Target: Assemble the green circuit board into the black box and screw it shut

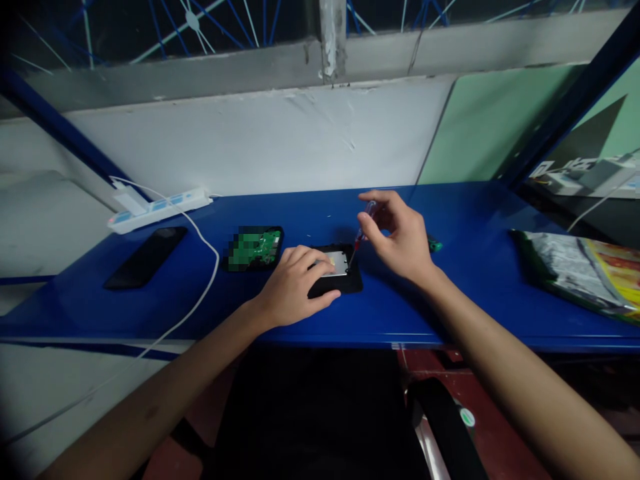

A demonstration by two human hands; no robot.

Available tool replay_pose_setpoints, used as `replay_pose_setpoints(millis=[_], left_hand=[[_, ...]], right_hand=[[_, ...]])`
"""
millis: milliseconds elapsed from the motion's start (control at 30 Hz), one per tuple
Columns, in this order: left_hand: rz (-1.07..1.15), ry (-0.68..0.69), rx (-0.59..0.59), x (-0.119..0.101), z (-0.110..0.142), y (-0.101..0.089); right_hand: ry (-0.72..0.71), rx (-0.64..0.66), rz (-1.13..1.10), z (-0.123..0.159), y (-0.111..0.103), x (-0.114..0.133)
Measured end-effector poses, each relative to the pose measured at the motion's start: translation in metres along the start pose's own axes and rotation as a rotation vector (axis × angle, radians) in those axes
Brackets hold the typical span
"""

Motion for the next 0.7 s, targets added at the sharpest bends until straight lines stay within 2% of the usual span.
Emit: replay_pose_setpoints(millis=[167, 400, 700], left_hand=[[-0.029, -0.058, 0.002, 0.0, 0.001, -0.002], [-0.002, -0.194, -0.01, 0.006, 0.009, -0.006], [0.041, -0.247, 0.034, 0.01, 0.012, 0.0]], right_hand=[[-0.036, -0.002, 0.031, 0.001, 0.0, 0.005], [-0.045, 0.069, -0.183, 0.005, 0.006, 0.007], [-0.029, 0.109, -0.277, 0.009, 0.013, 0.013]])
Point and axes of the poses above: each hand's wrist, its own z-axis away from the middle knuckle, its own y-axis out of the palm, x = y × z, the point moved 3 cm from there along -z, towards the middle knuckle, and after that the axes turned 7 degrees about x, right-handed, at the moved point
